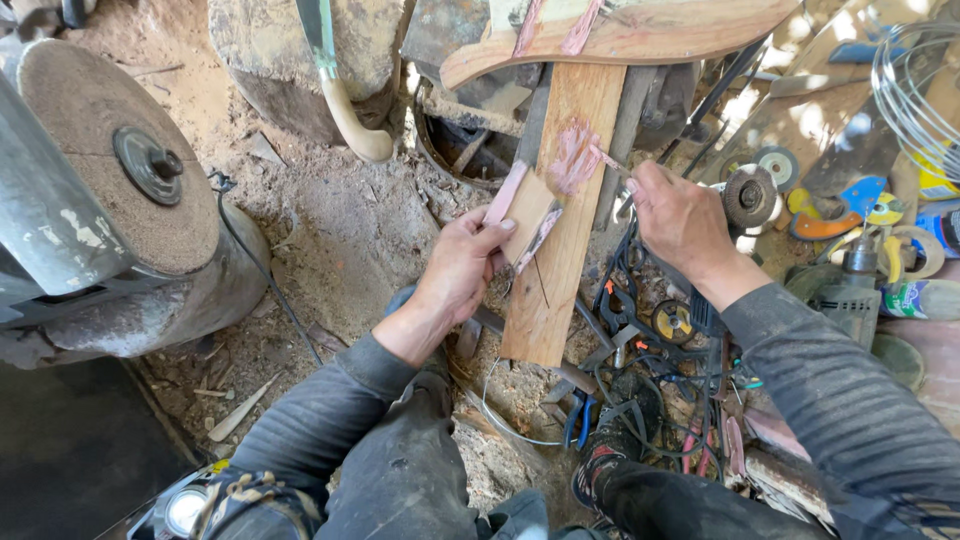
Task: The person uses a small stick to apply pink filler into cracks and gaps on a curved wooden piece. They repeatedly dip the stick into a pile of filler on a nearby board and spread the material into the wood's surface.
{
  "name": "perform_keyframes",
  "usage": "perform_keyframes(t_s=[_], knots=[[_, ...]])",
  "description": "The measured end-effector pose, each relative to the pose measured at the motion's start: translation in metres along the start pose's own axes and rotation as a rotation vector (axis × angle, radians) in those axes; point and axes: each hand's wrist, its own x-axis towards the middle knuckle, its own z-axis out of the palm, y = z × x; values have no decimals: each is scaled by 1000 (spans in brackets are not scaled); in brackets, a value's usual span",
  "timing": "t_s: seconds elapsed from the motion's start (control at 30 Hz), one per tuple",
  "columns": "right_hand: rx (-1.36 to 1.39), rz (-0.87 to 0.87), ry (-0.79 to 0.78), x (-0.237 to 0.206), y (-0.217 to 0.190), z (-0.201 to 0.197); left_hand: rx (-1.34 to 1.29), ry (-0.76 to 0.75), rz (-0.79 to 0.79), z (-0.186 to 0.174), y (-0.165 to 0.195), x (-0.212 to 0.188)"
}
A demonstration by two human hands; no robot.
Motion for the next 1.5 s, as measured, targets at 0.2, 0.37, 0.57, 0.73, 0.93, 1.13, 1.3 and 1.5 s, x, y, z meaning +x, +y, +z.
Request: perform_keyframes(t_s=[0.2, 0.37, 0.57, 0.73, 0.93, 1.13, 1.3, 1.5], knots=[[71, -35, -16, -15, -19, -2, 95, 0, 68, 14, -9, 12], [388, 170, -59, -32, -40, -7, 210, 41, 139, 14, -18, 13], [478, 180, 48, -48, -64, -1, 288, 99, 178, 18, -22, 11], [517, 220, 23, -39, -72, 8, 249, 98, 166, 19, -22, 9], [411, 159, 34, -40, -77, 10, 124, 58, 140, 16, -23, 11], [372, 149, -99, -52, -78, -3, 73, 55, 120, 15, -22, 11], [437, 290, -211, -57, -72, -17, 135, 60, 131, 15, -23, 11], [475, 245, -61, -33, -58, -20, 105, 21, 142, 15, -24, 9]])
